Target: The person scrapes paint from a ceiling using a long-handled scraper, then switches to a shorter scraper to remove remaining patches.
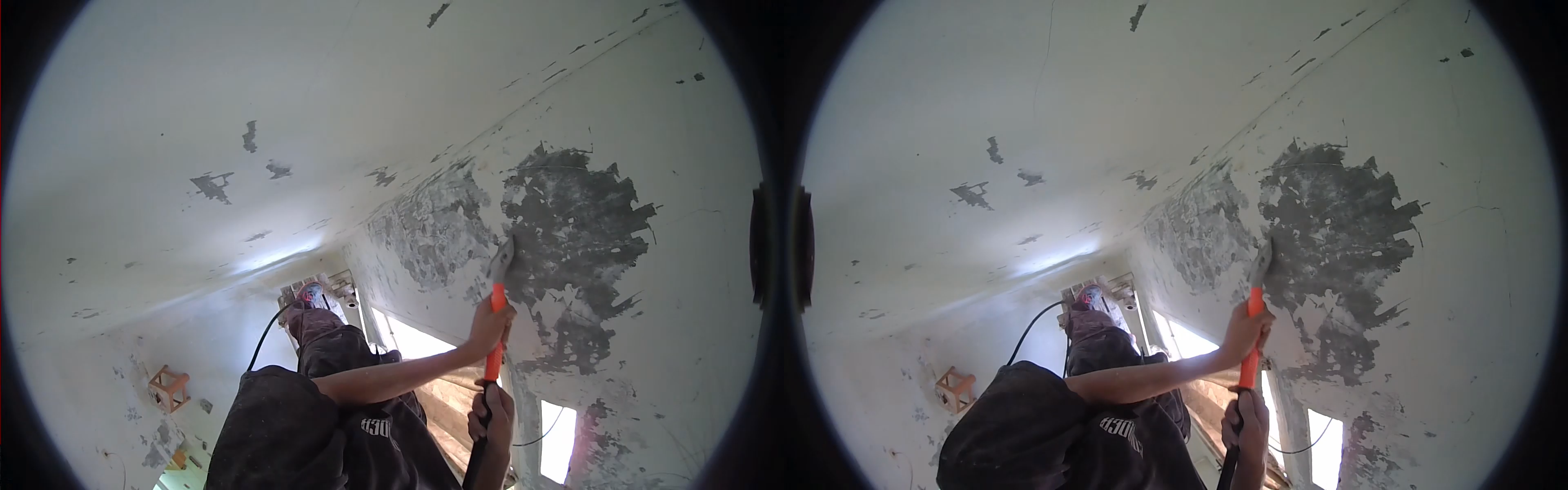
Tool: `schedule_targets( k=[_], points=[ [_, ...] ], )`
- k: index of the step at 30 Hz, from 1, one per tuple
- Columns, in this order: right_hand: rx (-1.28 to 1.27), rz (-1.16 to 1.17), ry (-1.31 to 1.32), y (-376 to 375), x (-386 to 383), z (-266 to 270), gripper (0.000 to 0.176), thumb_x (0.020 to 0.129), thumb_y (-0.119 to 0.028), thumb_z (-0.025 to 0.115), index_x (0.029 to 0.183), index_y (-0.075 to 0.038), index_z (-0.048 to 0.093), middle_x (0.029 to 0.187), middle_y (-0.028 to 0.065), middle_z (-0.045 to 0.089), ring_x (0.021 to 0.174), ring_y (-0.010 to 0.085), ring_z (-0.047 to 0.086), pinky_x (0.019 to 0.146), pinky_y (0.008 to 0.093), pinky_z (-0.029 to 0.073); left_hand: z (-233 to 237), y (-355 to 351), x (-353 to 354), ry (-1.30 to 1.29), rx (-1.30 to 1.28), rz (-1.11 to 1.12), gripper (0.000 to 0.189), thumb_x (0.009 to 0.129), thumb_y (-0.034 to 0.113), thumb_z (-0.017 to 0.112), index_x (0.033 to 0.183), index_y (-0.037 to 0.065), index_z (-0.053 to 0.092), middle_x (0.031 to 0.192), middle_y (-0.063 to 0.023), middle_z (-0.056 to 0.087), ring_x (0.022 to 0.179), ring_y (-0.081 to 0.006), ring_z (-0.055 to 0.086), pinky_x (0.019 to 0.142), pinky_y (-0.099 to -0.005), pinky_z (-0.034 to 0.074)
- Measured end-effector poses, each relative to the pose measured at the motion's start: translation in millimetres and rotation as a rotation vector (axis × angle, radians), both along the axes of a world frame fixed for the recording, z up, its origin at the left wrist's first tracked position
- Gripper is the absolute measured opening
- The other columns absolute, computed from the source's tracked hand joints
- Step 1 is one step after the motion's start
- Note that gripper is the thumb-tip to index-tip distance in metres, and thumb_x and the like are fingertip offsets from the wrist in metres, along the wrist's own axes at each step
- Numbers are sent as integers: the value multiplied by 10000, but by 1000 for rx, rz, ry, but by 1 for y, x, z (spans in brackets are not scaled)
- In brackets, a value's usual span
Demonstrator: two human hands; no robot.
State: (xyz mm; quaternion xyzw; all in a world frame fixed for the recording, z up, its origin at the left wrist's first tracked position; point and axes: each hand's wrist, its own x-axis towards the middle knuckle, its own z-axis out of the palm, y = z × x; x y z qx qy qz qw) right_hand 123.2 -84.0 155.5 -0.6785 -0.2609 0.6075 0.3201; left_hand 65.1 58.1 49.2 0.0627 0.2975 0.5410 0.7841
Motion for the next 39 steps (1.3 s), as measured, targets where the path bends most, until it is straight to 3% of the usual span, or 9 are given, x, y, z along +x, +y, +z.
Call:
schedule_targets(
  k=[12,17,21,23,26,30,33,37,39],
  points=[
    [29,-5,-12,-4,-16,0,317,1041,-266,433,1125,28,521,604,-6,386,338,63,317,296,223,229,4,7,-18,59,-108,-9,141,823,105,604,810,54,473,579,-22,477,360,-128,461,300,-301,389],
    [40,58,-16,22,-21,-23,308,1041,-282,438,1134,-3,527,594,-15,388,352,59,330,302,229,240,-14,18,-15,68,-18,-22,132,854,123,567,905,54,466,559,-8,477,353,-128,462,298,-302,394],
    [64,-47,-8,-12,-12,13,296,1045,-283,424,1094,-9,523,568,-21,369,333,57,309,299,226,229,19,3,0,50,10,83,129,846,111,590,820,55,477,541,-23,481,349,-123,455,296,-297,374],
    [37,-89,24,-3,-20,13,318,1047,-294,420,1124,-5,526,568,-19,367,331,63,308,298,234,235,31,4,-11,68,45,-1,124,846,108,587,843,51,476,541,-19,476,354,-121,457,310,-291,364],
    [77,-42,25,5,-21,-11,339,1049,-291,423,1150,16,526,593,-11,387,358,57,337,311,226,249,26,15,-22,89,25,-17,116,842,96,584,832,46,480,540,-19,475,346,-125,449,315,-284,354],
    [53,-65,72,2,-17,17,358,1034,-311,451,1154,18,522,587,-14,382,347,59,328,299,226,247,25,17,-11,71,22,34,119,842,99,576,801,50,476,542,-22,474,337,-123,455,288,-295,375],
    [94,35,30,32,-29,-10,320,1045,-273,420,1148,11,527,590,-14,388,344,58,325,303,231,243,14,32,-27,70,13,16,114,844,89,578,804,53,478,559,-26,488,337,-125,458,279,-292,378],
    [65,-59,-5,6,-24,18,325,1044,-283,416,1130,10,526,574,-14,379,329,64,310,298,232,234,33,24,-20,95,17,51,131,847,110,581,808,66,463,556,-24,481,336,-128,457,282,-297,384],
    [53,-45,-4,15,-22,4,328,1041,-291,425,1118,11,528,576,-10,384,329,72,315,295,239,237,33,26,-25,79,18,5,133,849,116,581,824,67,460,565,-23,484,342,-127,458,285,-294,378]
  ],
)
